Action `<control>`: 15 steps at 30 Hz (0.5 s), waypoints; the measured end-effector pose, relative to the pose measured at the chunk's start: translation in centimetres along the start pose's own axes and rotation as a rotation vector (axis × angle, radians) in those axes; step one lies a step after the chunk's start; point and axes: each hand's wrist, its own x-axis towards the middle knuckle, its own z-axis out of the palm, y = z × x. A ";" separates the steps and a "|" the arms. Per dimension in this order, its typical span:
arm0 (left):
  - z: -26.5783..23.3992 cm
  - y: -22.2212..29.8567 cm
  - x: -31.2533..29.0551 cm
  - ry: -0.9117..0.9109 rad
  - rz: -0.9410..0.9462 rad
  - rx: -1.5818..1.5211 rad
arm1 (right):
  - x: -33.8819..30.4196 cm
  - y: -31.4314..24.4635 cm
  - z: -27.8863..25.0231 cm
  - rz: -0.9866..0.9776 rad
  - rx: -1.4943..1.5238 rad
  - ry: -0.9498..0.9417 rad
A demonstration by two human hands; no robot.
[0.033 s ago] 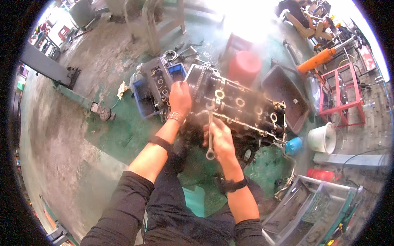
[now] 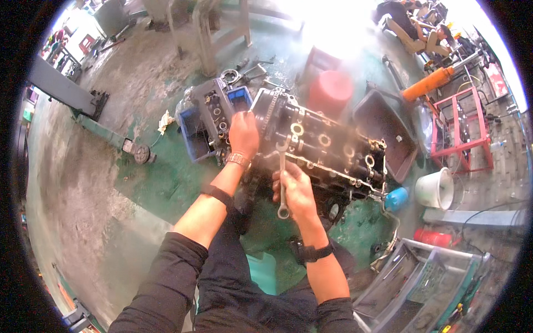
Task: The person works on a disassembled engine block, using a wrench to loosen and remove bolts from the cylinder head area. They rotate the engine to access different sides and continue removing fasteners by hand and with the wrench.
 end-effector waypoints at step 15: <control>0.0 0.0 0.0 -0.004 0.005 0.019 | 2.4 0.8 1.7 -0.078 -0.228 0.009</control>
